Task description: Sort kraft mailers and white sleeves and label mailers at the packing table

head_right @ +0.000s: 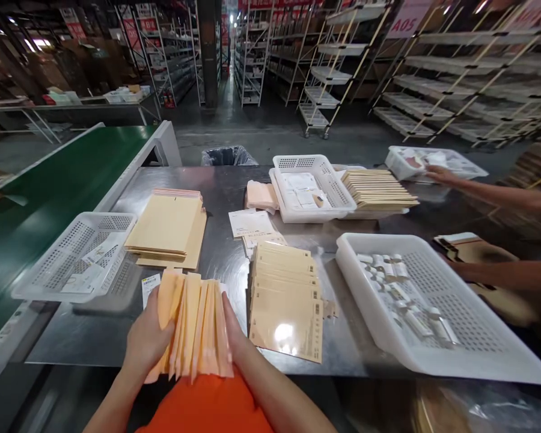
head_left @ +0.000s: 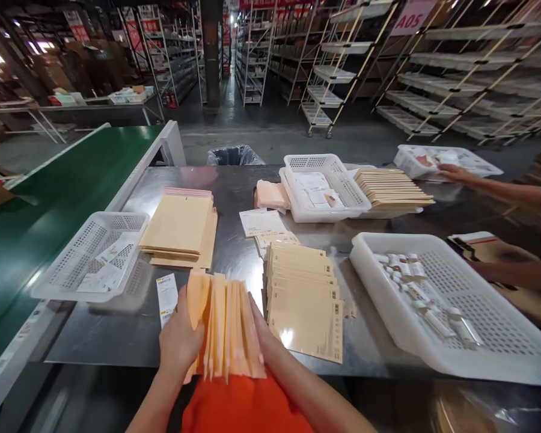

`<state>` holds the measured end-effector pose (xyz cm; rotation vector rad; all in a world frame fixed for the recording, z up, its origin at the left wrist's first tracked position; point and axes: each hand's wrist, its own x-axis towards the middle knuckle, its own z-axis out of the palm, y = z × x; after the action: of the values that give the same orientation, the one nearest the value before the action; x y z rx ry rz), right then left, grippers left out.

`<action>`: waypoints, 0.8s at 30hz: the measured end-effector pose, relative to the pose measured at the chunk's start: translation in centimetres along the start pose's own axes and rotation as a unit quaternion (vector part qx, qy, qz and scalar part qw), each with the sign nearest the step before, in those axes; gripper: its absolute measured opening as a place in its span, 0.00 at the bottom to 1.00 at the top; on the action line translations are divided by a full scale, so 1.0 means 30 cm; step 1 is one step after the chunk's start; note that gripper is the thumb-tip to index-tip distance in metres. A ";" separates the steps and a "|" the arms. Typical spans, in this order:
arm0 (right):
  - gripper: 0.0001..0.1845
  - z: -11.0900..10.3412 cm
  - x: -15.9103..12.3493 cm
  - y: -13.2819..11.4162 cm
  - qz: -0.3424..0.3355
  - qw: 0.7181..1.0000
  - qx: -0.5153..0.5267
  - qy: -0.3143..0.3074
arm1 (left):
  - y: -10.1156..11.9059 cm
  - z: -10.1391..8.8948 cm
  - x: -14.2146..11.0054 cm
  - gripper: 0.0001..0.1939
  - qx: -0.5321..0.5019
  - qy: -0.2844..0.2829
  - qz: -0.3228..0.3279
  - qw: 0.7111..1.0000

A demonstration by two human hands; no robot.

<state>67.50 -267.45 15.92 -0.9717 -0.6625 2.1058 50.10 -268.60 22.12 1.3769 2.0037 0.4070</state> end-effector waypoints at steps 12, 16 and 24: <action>0.58 -0.035 0.051 0.038 0.018 0.985 0.153 -0.078 | -0.028 -0.120 0.023 0.41 -0.405 -0.110 0.016 0.908; 0.54 -0.013 0.077 0.047 0.025 0.979 0.160 -0.120 | 0.018 -0.107 -0.002 0.36 -0.073 0.022 0.060 0.995; 0.39 0.022 0.120 0.076 -0.023 0.988 0.150 -0.043 | 0.068 -0.107 -0.039 0.34 -0.001 -0.012 0.097 0.995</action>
<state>64.43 -266.16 13.17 -0.6966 -0.3896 2.1384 49.63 -268.50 26.08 1.5732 1.8561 0.4762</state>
